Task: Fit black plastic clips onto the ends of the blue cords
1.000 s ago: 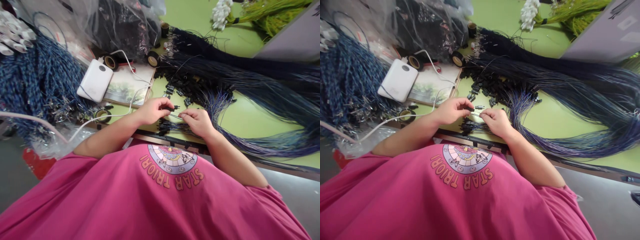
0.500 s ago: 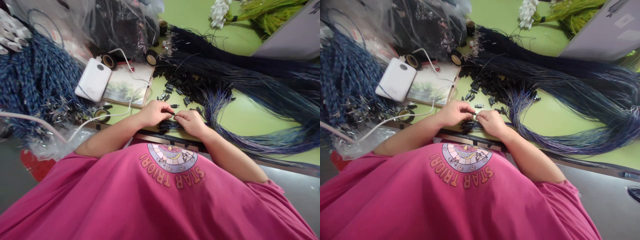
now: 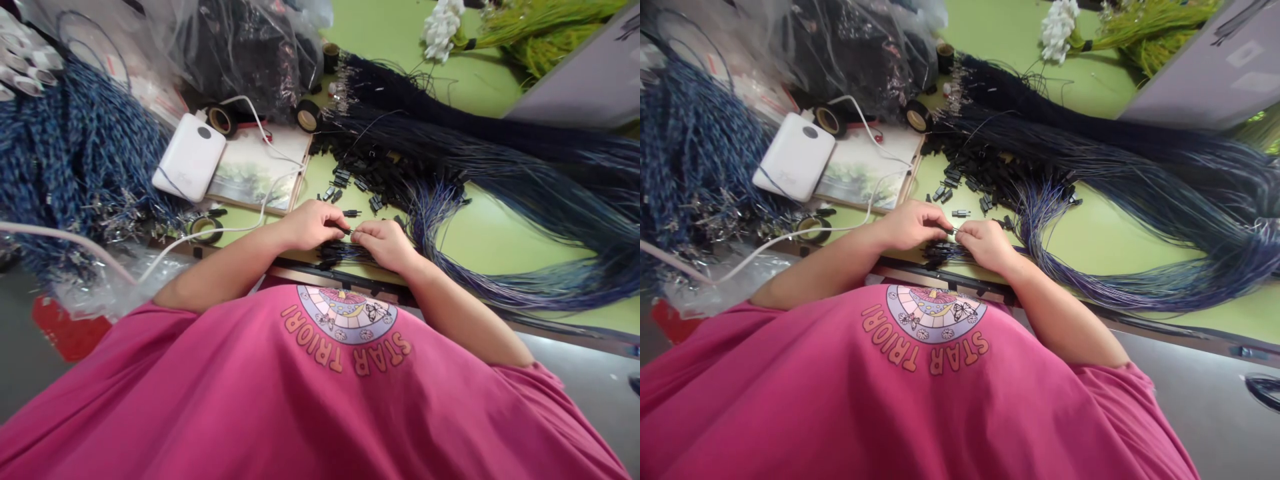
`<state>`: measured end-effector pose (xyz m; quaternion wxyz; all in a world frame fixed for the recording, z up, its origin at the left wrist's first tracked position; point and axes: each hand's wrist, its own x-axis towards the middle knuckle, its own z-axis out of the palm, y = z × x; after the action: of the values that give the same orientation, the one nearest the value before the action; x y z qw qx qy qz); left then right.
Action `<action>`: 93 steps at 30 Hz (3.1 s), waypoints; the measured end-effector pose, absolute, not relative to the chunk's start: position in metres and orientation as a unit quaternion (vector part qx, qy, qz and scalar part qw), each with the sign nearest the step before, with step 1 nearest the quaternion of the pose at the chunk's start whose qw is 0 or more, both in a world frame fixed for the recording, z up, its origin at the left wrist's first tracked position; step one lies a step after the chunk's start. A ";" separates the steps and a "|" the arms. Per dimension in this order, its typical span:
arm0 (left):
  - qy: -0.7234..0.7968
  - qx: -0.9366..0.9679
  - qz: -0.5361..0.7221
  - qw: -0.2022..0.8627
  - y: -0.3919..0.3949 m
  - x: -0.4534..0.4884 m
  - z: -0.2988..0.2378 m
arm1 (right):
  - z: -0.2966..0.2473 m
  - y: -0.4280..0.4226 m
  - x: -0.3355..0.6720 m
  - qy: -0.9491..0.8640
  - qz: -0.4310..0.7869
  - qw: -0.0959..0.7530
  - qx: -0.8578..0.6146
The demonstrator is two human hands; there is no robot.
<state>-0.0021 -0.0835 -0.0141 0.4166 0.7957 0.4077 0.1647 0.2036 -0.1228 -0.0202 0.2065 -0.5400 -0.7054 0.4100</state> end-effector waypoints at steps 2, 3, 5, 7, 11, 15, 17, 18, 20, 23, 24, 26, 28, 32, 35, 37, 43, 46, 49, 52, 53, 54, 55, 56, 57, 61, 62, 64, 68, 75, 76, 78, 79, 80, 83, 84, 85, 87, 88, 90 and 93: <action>0.417 0.782 0.174 0.430 -0.084 -0.003 -0.017 | -0.021 -0.124 0.203 -0.714 0.397 0.200 -0.540; 0.422 0.777 0.177 0.433 -0.084 -0.003 -0.019 | -0.021 -0.124 0.202 -0.717 0.393 0.198 -0.541; 0.427 0.771 0.175 0.439 -0.084 -0.002 -0.022 | -0.022 -0.125 0.202 -0.720 0.387 0.195 -0.542; 0.431 0.754 0.184 0.461 -0.085 -0.001 -0.024 | -0.021 -0.126 0.202 -0.722 0.383 0.195 -0.542; 0.429 0.723 0.221 0.494 -0.087 0.003 -0.027 | -0.019 -0.128 0.200 -0.722 0.376 0.204 -0.544; 0.400 0.772 0.189 0.456 -0.085 0.001 -0.023 | -0.019 -0.128 0.201 -0.714 0.404 0.199 -0.536; 0.403 0.786 0.176 0.434 -0.084 -0.004 -0.019 | -0.020 -0.123 0.205 -0.703 0.427 0.203 -0.531; 0.405 0.791 0.170 0.426 -0.084 -0.007 -0.017 | -0.022 -0.120 0.208 -0.693 0.437 0.206 -0.535; 0.398 0.801 0.147 0.422 -0.083 -0.012 -0.014 | -0.026 -0.112 0.214 -0.681 0.421 0.225 -0.556; 0.377 0.816 0.101 0.427 -0.082 -0.017 -0.011 | -0.032 -0.104 0.215 -0.727 0.307 0.231 -0.570; 0.372 0.819 0.091 0.428 -0.083 -0.018 -0.010 | -0.033 -0.104 0.212 -0.752 0.267 0.206 -0.567; 0.370 0.822 0.083 0.425 -0.084 -0.018 -0.008 | -0.034 -0.108 0.205 -0.788 0.215 0.129 -0.562; 0.367 0.824 0.079 0.425 -0.085 -0.018 -0.008 | -0.034 -0.113 0.199 -0.802 0.184 0.070 -0.564; 0.365 0.826 0.085 0.420 -0.086 -0.017 -0.009 | -0.031 -0.118 0.197 -0.811 0.149 0.037 -0.565; 0.363 0.825 0.093 0.423 -0.087 -0.017 -0.010 | -0.029 -0.118 0.199 -0.818 0.127 0.031 -0.560; 0.360 0.824 0.096 0.427 -0.087 -0.017 -0.010 | -0.030 -0.118 0.199 -0.821 0.125 0.020 -0.556; 0.359 0.823 0.097 0.430 -0.089 -0.016 -0.009 | -0.031 -0.118 0.195 -0.822 0.140 -0.013 -0.552; 0.363 0.815 0.110 0.439 -0.090 -0.016 -0.009 | -0.029 -0.117 0.199 -0.810 0.153 0.026 -0.566; 0.391 0.770 0.150 0.481 -0.090 -0.013 -0.011 | -0.024 -0.118 0.209 -0.782 0.199 0.152 -0.570; 0.408 0.695 0.196 0.558 -0.088 -0.009 -0.016 | -0.016 -0.122 0.216 -0.754 0.287 0.247 -0.537; 0.408 0.672 0.208 0.581 -0.088 -0.007 -0.018 | -0.015 -0.123 0.217 -0.752 0.309 0.263 -0.519; 0.407 0.654 0.218 0.599 -0.087 -0.005 -0.019 | -0.013 -0.125 0.218 -0.755 0.322 0.278 -0.499; 0.407 0.640 0.226 0.611 -0.087 -0.004 -0.020 | -0.012 -0.126 0.218 -0.760 0.326 0.291 -0.482; 0.408 0.628 0.232 0.620 -0.087 -0.002 -0.020 | -0.012 -0.127 0.218 -0.762 0.319 0.307 -0.472; 0.411 0.620 0.237 0.626 -0.087 -0.001 -0.020 | -0.013 -0.128 0.218 -0.762 0.306 0.322 -0.471; 0.424 0.601 0.238 0.634 -0.088 0.002 -0.017 | -0.017 -0.130 0.218 -0.762 0.246 0.348 -0.488; 0.427 0.600 0.236 0.634 -0.088 0.002 -0.017 | -0.018 -0.131 0.219 -0.769 0.234 0.345 -0.484; 0.431 0.601 0.231 0.633 -0.089 0.002 -0.015 | -0.020 -0.133 0.219 -0.785 0.211 0.336 -0.475; 0.429 0.614 0.223 0.623 -0.088 0.002 -0.017 | -0.021 -0.136 0.215 -0.799 0.179 0.297 -0.491; 0.428 0.643 0.216 0.597 -0.091 0.004 -0.026 | -0.028 -0.134 0.210 -0.816 0.170 0.270 -0.482; 0.438 0.643 0.220 0.589 -0.091 0.005 -0.027 | -0.028 -0.133 0.211 -0.810 0.181 0.285 -0.479; 0.454 0.644 0.223 0.574 -0.092 0.006 -0.027 | -0.029 -0.132 0.211 -0.801 0.206 0.303 -0.474; 0.456 0.646 0.221 0.571 -0.091 0.007 -0.028 | -0.029 -0.131 0.212 -0.800 0.216 0.303 -0.471; 0.455 0.648 0.218 0.570 -0.091 0.008 -0.028 | -0.028 -0.130 0.212 -0.800 0.224 0.301 -0.468; 0.444 0.660 0.213 0.568 -0.093 0.008 -0.026 | -0.025 -0.127 0.214 -0.788 0.266 0.306 -0.463; 0.439 0.675 0.211 0.554 -0.095 0.006 -0.023 | -0.024 -0.125 0.216 -0.773 0.295 0.311 -0.469; 0.429 0.703 0.202 0.531 -0.098 0.004 -0.019 | -0.022 -0.123 0.219 -0.748 0.332 0.317 -0.480; 0.375 0.789 0.151 0.463 -0.105 -0.004 -0.008 | -0.021 -0.118 0.224 -0.670 0.424 0.345 -0.502; 0.330 0.836 0.108 0.426 -0.109 -0.009 -0.001 | -0.021 -0.116 0.227 -0.624 0.471 0.365 -0.507; 0.253 0.893 0.031 0.371 -0.112 -0.018 0.011 | -0.024 -0.112 0.229 -0.538 0.547 0.395 -0.505; 0.273 0.910 0.009 0.312 -0.102 -0.020 0.018 | -0.030 -0.110 0.224 -0.479 0.602 0.391 -0.505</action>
<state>-0.0199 -0.1022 0.0182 0.3123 0.9100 0.2726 0.0085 0.2244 -0.1098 -0.0298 0.3912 -0.5054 -0.4790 0.6017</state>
